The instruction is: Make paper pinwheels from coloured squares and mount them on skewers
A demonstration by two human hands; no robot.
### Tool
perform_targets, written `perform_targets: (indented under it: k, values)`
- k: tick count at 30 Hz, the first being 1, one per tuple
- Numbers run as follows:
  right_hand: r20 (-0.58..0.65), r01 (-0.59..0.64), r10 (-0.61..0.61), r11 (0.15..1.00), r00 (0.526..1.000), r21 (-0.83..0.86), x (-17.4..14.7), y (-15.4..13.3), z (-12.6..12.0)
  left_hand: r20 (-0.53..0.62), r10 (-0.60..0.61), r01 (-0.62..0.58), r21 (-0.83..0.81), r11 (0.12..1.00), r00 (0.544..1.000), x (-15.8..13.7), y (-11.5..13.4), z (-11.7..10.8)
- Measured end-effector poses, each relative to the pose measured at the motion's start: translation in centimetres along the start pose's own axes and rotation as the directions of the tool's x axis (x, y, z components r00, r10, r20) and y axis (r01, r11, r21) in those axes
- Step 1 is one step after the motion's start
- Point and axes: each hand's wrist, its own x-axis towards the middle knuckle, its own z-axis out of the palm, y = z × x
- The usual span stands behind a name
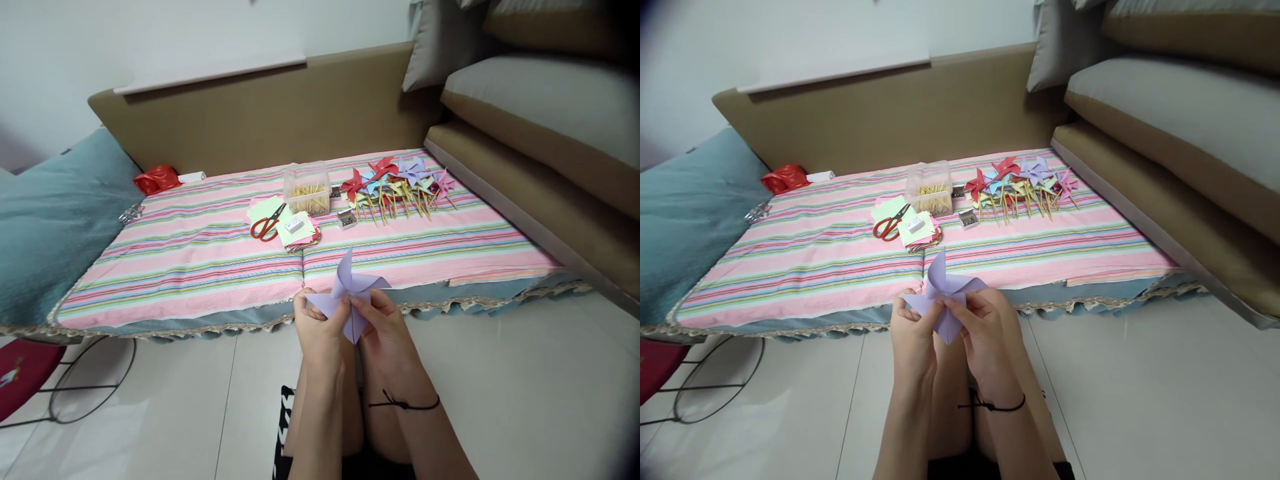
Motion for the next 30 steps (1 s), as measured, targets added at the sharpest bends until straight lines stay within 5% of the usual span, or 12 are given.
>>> perform_targets:
  k: [15, 30]
  values:
    - [-0.122, 0.176, -0.197, 0.971, 0.973, -0.162, 0.3, 0.7, -0.1, -0.008, -0.023, 0.023, 0.007, 1.0, 1.0, 0.3, 0.0, -0.3]
    - [-0.134, 0.153, -0.172, 0.978, 0.976, -0.141, 0.7, 0.7, -1.0, 0.058, -0.052, 0.043, 0.148, 0.988, 0.997, 0.7, -0.2, -1.1]
